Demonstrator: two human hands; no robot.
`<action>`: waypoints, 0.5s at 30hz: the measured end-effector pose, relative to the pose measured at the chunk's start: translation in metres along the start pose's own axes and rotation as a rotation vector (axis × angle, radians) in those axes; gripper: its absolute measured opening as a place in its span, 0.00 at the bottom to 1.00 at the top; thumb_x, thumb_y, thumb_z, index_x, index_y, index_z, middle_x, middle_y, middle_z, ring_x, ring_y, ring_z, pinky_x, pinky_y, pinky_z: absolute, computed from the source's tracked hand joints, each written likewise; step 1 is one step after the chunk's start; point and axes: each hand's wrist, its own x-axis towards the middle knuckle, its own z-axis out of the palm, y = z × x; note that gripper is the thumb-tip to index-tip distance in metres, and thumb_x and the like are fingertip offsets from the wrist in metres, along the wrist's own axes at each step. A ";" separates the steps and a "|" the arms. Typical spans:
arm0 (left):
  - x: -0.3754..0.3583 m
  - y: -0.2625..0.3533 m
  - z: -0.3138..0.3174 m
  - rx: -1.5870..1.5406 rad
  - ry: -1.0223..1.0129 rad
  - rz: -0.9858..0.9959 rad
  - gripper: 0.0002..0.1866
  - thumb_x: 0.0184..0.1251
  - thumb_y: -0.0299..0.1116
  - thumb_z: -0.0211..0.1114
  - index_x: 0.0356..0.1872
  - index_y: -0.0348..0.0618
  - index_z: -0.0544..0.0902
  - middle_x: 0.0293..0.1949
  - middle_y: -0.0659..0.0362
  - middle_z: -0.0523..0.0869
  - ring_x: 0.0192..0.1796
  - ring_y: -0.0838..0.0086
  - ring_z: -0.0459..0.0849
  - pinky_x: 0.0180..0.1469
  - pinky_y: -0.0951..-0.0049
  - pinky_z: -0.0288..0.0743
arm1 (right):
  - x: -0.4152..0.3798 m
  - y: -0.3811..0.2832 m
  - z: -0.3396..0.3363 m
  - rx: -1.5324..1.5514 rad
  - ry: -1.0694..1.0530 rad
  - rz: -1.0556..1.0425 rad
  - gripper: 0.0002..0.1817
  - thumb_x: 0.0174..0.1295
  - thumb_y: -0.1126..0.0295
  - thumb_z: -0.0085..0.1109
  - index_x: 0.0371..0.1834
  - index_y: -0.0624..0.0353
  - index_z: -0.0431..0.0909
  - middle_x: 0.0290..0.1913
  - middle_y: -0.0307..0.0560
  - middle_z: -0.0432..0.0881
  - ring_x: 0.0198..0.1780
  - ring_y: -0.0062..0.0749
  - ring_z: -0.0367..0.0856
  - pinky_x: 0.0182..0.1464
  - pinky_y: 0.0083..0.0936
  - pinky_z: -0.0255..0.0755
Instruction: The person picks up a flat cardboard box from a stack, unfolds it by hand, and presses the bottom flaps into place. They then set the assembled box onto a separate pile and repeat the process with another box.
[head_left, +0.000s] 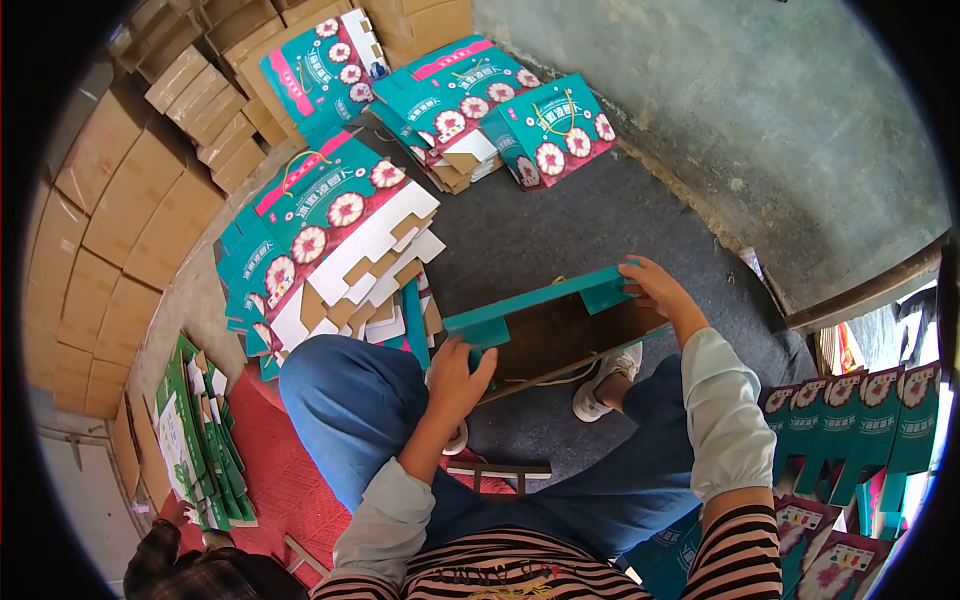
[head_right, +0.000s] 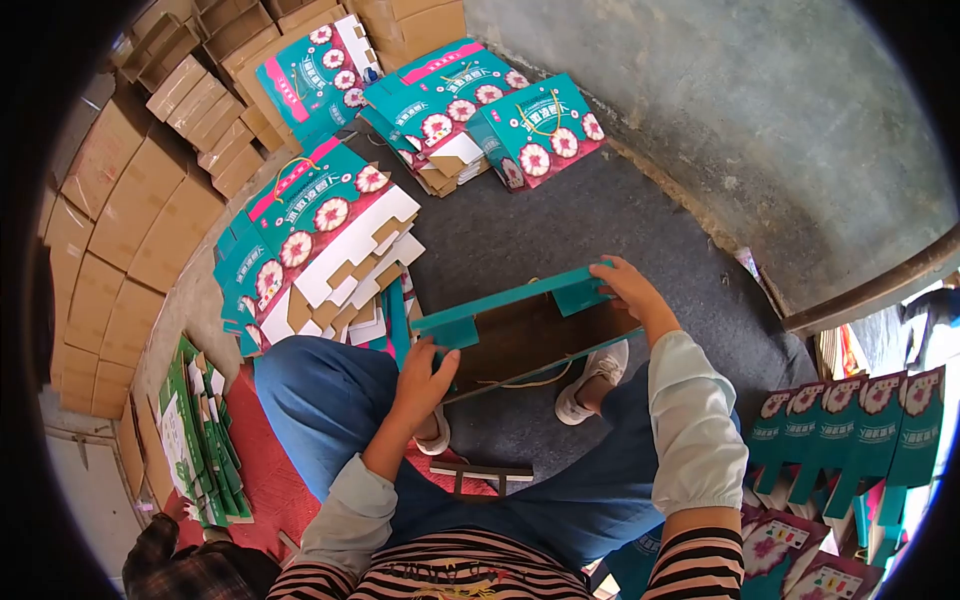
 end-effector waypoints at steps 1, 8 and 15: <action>-0.003 0.002 -0.005 -0.054 -0.003 -0.053 0.23 0.65 0.46 0.58 0.41 0.30 0.80 0.48 0.40 0.79 0.54 0.48 0.77 0.57 0.58 0.69 | 0.002 0.004 -0.002 -0.016 -0.016 -0.011 0.43 0.58 0.46 0.60 0.73 0.55 0.55 0.68 0.53 0.64 0.66 0.45 0.67 0.66 0.44 0.57; -0.018 -0.002 -0.019 -0.151 0.062 -0.155 0.16 0.67 0.37 0.51 0.44 0.34 0.78 0.43 0.44 0.80 0.47 0.52 0.80 0.52 0.60 0.71 | 0.008 0.008 -0.001 -0.791 -0.057 -0.372 0.37 0.53 0.50 0.66 0.63 0.59 0.71 0.69 0.54 0.64 0.69 0.46 0.63 0.67 0.38 0.60; -0.027 0.000 -0.022 -0.103 0.080 -0.103 0.14 0.66 0.35 0.51 0.45 0.36 0.78 0.44 0.45 0.80 0.48 0.52 0.79 0.53 0.61 0.71 | 0.000 -0.003 0.011 -1.168 -0.085 -0.456 0.45 0.46 0.47 0.71 0.68 0.50 0.66 0.71 0.50 0.61 0.71 0.48 0.60 0.68 0.40 0.60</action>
